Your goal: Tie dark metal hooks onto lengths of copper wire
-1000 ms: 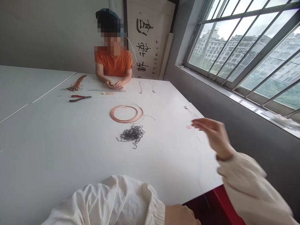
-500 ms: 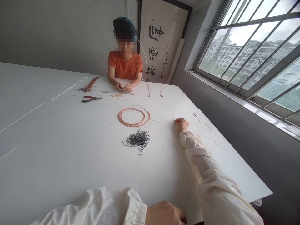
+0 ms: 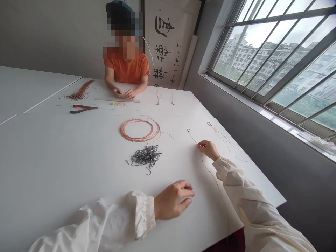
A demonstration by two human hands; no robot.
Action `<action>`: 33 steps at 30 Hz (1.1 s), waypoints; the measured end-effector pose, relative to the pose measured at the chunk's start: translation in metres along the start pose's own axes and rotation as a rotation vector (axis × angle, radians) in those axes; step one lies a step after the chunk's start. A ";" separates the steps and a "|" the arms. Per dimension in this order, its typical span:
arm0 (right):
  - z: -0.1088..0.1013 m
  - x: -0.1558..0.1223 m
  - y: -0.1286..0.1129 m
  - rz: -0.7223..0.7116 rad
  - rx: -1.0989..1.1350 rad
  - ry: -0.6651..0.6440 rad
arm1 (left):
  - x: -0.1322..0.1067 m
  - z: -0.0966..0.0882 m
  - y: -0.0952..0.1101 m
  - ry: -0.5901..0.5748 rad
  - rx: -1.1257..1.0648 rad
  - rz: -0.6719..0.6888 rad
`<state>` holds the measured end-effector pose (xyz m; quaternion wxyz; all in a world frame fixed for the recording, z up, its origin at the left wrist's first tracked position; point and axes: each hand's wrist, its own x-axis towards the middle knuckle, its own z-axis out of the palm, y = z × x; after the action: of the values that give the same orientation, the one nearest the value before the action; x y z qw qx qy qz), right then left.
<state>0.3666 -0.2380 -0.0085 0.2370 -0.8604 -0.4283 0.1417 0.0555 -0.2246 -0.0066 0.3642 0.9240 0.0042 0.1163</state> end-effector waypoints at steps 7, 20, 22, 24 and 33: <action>-0.015 -0.067 0.018 -0.049 0.045 0.095 | 0.105 -0.010 -0.060 0.120 0.257 -0.050; 0.017 -0.235 0.040 0.001 -0.042 0.121 | 0.213 -0.025 -0.124 0.106 0.473 -0.153; 0.011 -0.246 0.041 0.026 -0.048 0.068 | 0.212 -0.026 -0.124 0.103 0.483 -0.152; 0.005 -0.253 0.043 0.046 -0.050 0.020 | 0.212 -0.027 -0.124 0.103 0.490 -0.156; -0.013 -0.247 0.042 0.018 -0.115 -0.082 | 0.214 -0.038 -0.104 0.089 0.490 -0.220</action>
<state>0.2542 -0.4620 -0.0092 0.1682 -0.8700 -0.4371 0.1540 0.2630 -0.1026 -0.0042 0.1399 0.9725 0.1484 0.1123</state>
